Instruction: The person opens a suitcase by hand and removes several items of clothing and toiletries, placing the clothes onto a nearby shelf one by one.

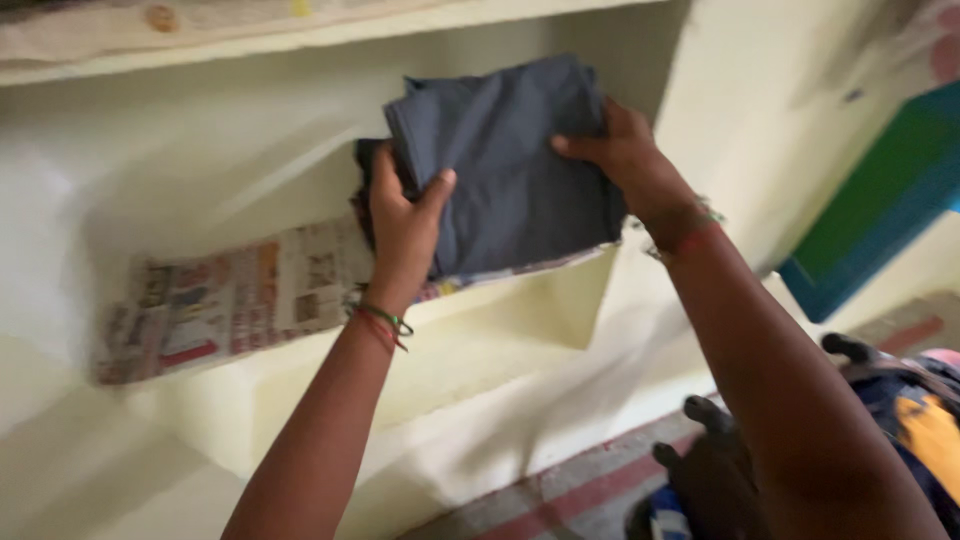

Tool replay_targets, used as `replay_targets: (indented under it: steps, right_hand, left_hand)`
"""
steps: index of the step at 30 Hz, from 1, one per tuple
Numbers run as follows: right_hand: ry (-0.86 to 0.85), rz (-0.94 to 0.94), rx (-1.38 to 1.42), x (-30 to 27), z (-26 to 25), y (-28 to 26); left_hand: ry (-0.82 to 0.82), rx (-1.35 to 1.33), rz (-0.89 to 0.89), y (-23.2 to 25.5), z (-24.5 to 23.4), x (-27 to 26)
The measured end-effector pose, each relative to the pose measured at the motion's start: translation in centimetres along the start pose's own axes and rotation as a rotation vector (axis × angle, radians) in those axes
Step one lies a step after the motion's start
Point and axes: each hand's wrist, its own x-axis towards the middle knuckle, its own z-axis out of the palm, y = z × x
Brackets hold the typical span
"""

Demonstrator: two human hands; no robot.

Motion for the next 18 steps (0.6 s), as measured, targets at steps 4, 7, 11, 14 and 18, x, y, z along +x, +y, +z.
replay_targets:
  steps: [4, 7, 11, 14, 18]
  right_hand:
    - [0.131, -0.120, -0.269, 10.7, 5.6, 8.1]
    - [0.026, 0.069, -1.141, 12.7, 9.0, 15.9]
    - [-0.006, -0.314, -1.473, 12.8, 10.4, 22.8]
    - [-0.081, -0.268, -1.472, 13.0, 9.9, 23.4]
    - [-0.115, -0.244, -1.838, 13.6, 11.6, 20.8]
  left_hand:
    - [0.122, 0.541, 0.097, -6.7, -6.7, 5.8]
    - [-0.055, 0.958, -0.067, -12.7, -8.8, 5.9]
    - [-0.298, 1.087, -0.524, -15.8, -9.1, 5.4]
    - [-0.303, 1.132, -0.478, -16.8, -9.3, 5.7]
    - [-0.434, 1.113, -0.046, -17.4, -10.8, 5.8]
